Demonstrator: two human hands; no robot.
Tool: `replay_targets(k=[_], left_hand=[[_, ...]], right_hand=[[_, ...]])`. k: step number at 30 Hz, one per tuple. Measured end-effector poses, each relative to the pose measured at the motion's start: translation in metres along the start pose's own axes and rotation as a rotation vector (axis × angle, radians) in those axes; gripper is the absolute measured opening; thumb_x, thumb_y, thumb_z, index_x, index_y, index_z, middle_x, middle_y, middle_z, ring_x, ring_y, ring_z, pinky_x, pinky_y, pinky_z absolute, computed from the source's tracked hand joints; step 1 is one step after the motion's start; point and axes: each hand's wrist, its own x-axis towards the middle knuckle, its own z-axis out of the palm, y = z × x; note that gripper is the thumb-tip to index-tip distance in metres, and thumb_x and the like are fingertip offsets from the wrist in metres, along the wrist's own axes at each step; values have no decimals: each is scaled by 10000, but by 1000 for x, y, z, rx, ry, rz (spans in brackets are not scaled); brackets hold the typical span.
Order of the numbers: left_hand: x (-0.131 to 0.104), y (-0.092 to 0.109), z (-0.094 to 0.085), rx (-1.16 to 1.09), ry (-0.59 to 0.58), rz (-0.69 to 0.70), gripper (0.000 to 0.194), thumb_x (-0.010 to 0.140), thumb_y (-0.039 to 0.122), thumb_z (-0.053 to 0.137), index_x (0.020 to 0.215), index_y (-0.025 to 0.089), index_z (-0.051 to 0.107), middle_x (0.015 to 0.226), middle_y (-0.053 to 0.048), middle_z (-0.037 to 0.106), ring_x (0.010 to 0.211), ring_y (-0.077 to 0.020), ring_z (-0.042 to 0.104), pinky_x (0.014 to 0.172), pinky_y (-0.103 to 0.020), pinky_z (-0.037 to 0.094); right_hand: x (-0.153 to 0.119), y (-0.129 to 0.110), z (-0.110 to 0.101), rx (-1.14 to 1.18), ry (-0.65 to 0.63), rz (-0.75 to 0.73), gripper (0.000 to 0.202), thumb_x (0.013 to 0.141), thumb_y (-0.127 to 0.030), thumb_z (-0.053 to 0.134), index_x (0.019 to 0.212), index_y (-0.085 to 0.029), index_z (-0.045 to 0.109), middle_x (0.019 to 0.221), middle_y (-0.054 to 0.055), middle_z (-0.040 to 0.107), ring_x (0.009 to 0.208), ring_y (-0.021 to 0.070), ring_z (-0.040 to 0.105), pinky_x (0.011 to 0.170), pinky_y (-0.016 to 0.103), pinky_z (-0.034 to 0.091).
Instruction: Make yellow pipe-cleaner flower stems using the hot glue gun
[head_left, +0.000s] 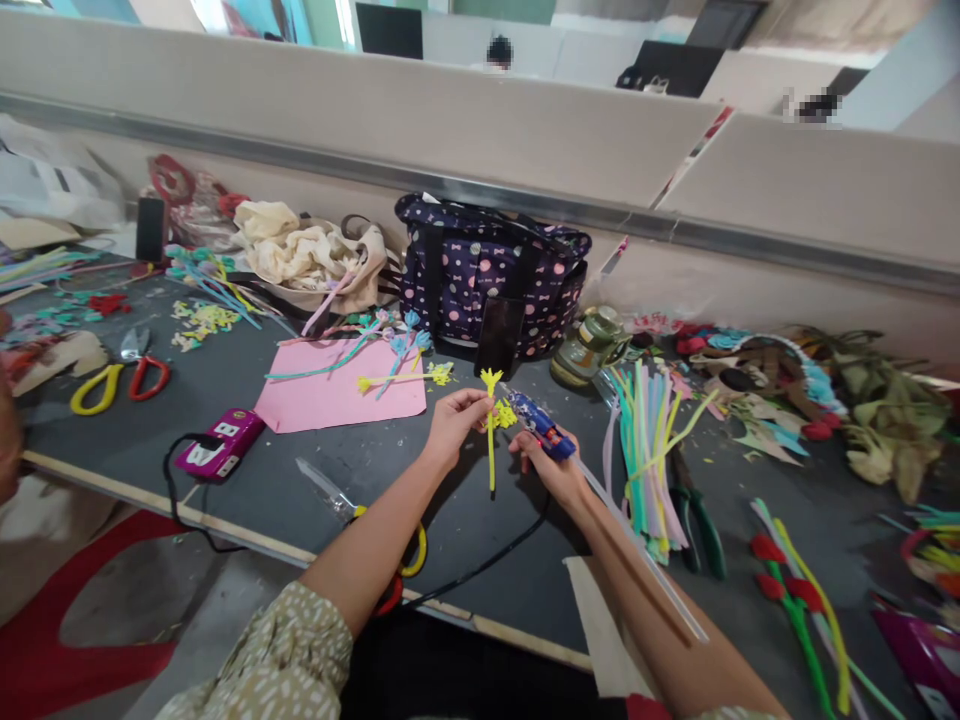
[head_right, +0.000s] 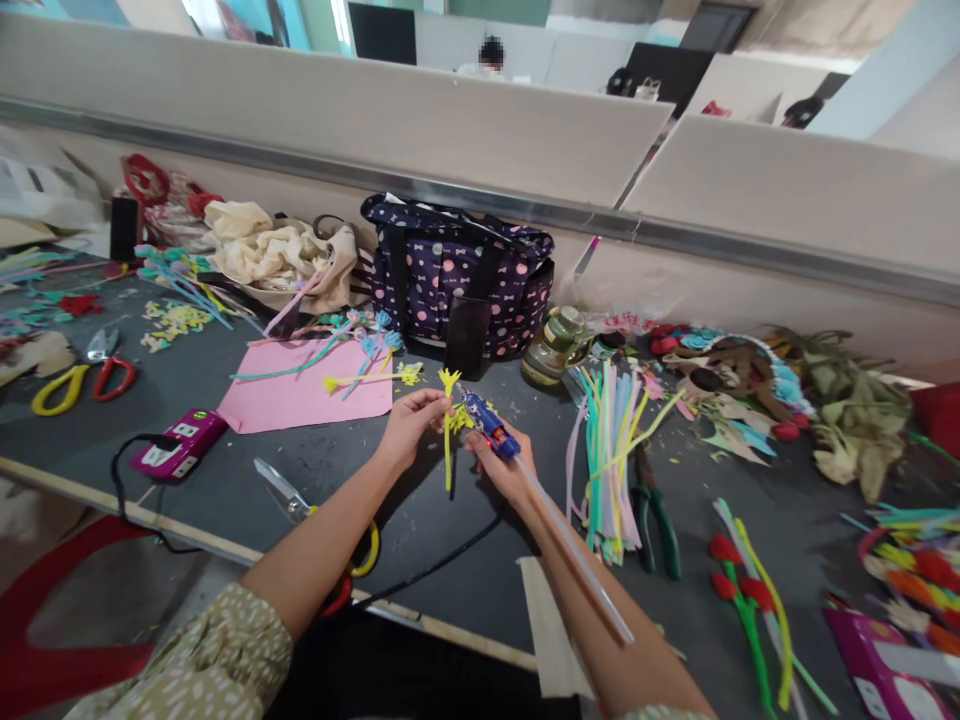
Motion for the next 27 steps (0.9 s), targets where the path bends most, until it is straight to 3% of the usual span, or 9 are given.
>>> replay_targets(k=[13, 27], left_hand=[[0, -3, -1, 55, -40, 8, 258, 668, 372, 733, 778, 144, 685, 637, -17, 640, 520, -90, 529, 512, -216, 439], [-2, -1, 0, 46, -66, 12, 233, 682, 356, 728, 770, 145, 686, 645, -15, 645, 517, -86, 523, 516, -214, 434]], right_hand=[[2, -3, 2, 54, 29, 134, 373, 716, -533, 686, 694, -169, 607, 548, 13, 609, 390, 119, 529, 405, 244, 427], [2, -1, 2, 67, 60, 137, 356, 679, -508, 721, 700, -168, 615, 506, -3, 591, 388, 122, 519, 393, 243, 434]])
